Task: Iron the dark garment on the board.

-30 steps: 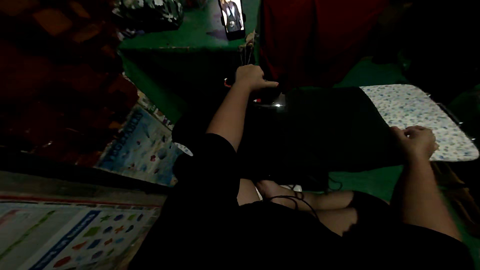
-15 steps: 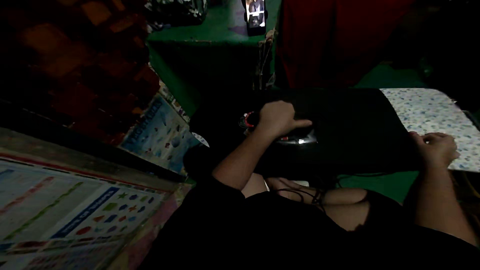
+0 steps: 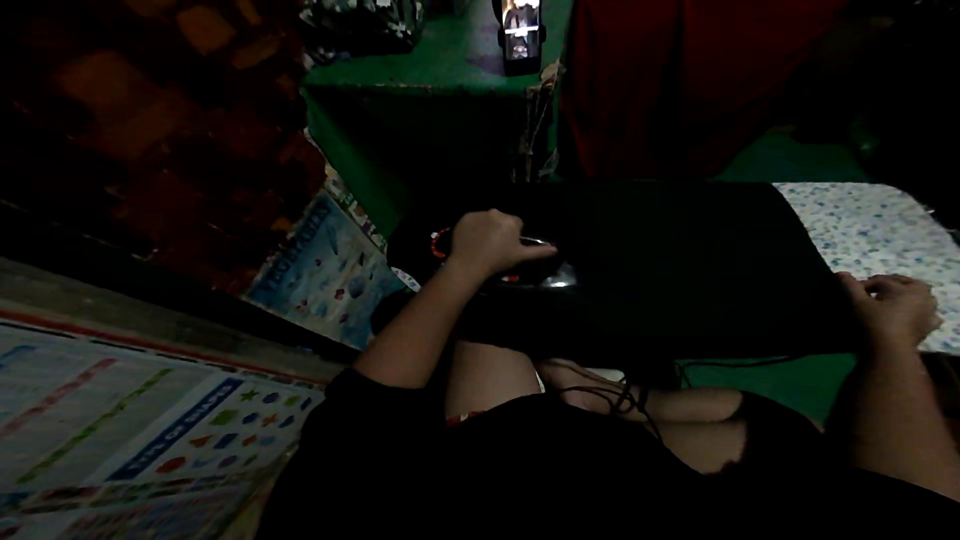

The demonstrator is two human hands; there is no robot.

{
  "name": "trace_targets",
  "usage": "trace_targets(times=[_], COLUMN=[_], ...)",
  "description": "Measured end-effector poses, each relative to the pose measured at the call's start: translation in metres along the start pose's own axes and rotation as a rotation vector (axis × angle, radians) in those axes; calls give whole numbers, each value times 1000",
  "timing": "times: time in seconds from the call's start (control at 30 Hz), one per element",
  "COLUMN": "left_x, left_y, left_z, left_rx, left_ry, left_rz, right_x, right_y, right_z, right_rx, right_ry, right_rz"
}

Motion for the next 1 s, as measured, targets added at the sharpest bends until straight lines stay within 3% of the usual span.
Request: trace_targets(times=[0.33, 0.53, 0.63, 0.77, 0.87, 1.0], left_x=[-126, -139, -138, -132, -121, -118], left_y=[-107, -116, -113, -109, -100, -93], left_z=[-21, -28, -27, -22, -21, -20], left_rx=[131, 139, 101, 3, -29, 29], left_ry=[20, 78, 76, 15, -5, 47], left_rz=[-379, -582, -534, -269, -162, -251], right_x=[-21, -21, -23, -6, -4, -10], right_y=[11, 11, 15, 3, 2, 7], right_z=[-8, -7, -9, -4, -3, -6], right_rx=[5, -3, 3, 10, 5, 21], right_ry=[-46, -40, -61, -24, -32, -60], right_rz=[39, 43, 33, -1, -7, -4])
Point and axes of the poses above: each hand's wrist, its own y-axis away from the middle knuckle, its own z-axis out of the palm, x = y × z, the point moved 8 cm from there along -y, towards the middle knuckle, and after that the axes turned 5 degrees about -z, right-handed, at the moved point
